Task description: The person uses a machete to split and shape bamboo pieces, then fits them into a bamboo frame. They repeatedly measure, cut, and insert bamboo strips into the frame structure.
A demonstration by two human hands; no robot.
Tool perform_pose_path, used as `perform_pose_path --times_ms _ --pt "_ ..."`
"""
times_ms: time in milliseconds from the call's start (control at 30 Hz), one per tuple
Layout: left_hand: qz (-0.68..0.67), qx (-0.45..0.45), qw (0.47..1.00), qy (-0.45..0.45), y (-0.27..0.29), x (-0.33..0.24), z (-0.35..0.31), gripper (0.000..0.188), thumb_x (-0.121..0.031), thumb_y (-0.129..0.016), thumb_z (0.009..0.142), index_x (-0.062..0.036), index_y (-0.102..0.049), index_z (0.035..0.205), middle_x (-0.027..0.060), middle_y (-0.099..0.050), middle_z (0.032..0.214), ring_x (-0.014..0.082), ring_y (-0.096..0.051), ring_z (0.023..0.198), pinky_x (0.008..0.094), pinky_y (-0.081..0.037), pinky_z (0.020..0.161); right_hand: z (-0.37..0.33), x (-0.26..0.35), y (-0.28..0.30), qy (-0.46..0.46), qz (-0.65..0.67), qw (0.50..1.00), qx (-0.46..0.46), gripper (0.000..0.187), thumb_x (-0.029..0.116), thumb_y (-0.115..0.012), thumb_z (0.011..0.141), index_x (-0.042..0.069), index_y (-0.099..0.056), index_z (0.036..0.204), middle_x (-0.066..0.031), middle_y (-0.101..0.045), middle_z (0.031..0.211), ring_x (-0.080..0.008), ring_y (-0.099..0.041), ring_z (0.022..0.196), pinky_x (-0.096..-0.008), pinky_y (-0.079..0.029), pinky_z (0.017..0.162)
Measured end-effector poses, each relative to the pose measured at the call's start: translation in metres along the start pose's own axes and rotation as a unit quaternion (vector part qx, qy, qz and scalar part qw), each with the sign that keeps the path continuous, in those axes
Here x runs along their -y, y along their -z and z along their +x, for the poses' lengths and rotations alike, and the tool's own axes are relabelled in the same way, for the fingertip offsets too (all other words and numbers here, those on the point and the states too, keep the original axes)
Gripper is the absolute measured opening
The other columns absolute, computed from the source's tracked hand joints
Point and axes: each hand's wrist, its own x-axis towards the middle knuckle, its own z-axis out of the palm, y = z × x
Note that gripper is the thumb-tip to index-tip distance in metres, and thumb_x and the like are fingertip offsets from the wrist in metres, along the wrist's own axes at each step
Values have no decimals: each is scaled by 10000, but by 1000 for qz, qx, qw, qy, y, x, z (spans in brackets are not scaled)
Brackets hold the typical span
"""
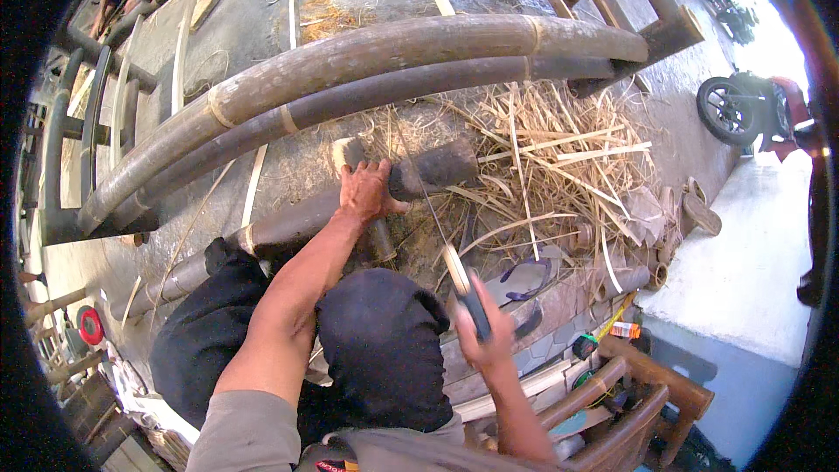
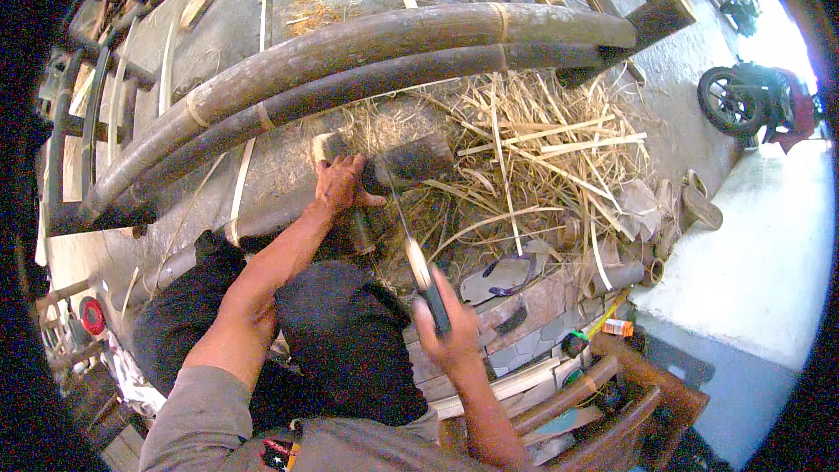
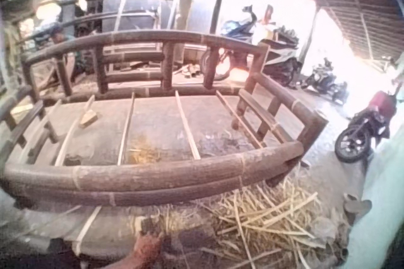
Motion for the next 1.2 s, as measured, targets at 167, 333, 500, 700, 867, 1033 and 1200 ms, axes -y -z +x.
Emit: perform_pose_path --times_ms 167,333,500,700,867,1033,1200 --pt "-18 51 998 25 9 -3 -4 997 -659 -863 591 -91 -561 1353 155 -681 1261 316 -583 1278 619 -325 1106 93 -15 -57 -42 17 999 3 532 236 -669 929 39 -544 1407 -254 -691 879 -411 -707 715 -449 -559 628" --pt "-27 68 997 -4 7 5 6 969 -663 -855 604 -80 -564 1321 162 -676 1259 323 -587 1267 608 -327 1116 -37 2 19 30 -32 999 -1 605 224 -676 919 11 -505 1458 -226 -738 1028 -345 -753 781 -395 -586 702" --pt "-20 -7 1000 -12 -1 -1 -5 944 -642 -861 616 -93 -540 1313 156 -674 1199 340 -614 1217 593 -353 1096 47 -15 -30 -49 24 998 24 542 239 -674 929 33 -551 1414 -230 -720 915 -379 -724 717 -421 -564 629" --pt "-10 -3 1000 -23 1 3 1 886 -613 -871 631 -108 -549 1283 153 -675 1177 363 -624 1196 587 -375 1072 33 -8 -25 -24 -23 999 7 557 258 -663 931 18 -541 1419 -237 -721 914 -379 -726 710 -429 -567 622" --pt "-27 15 999 -13 -3 4 3 873 -585 -883 633 -99 -552 1278 157 -674 1236 356 -596 1248 592 -369 1079 -40 1 18 -7 -19 1000 14 566 237 -652 933 -1 -527 1431 -222 -735 1013 -337 -750 779 -411 -580 664" --pt "-37 -7 999 -2 8 -2 -3 862 -563 -893 623 -100 -559 1268 155 -682 1215 352 -622 1218 595 -373 1073 89 -21 -60 6 47 998 -30 457 249 -667 931 19 -611 1322 -253 -699 903 -389 -718 724 -440 -563 631" --pt "-47 50 998 -6 5 7 4 852 -569 -897 615 -96 -564 1241 161 -686 1198 355 -641 1186 594 -368 1080 -20 11 7 -23 -47 999 15 521 197 -653 927 -13 -559 1394 -242 -721 900 -342 -741 722 -424 -573 640"
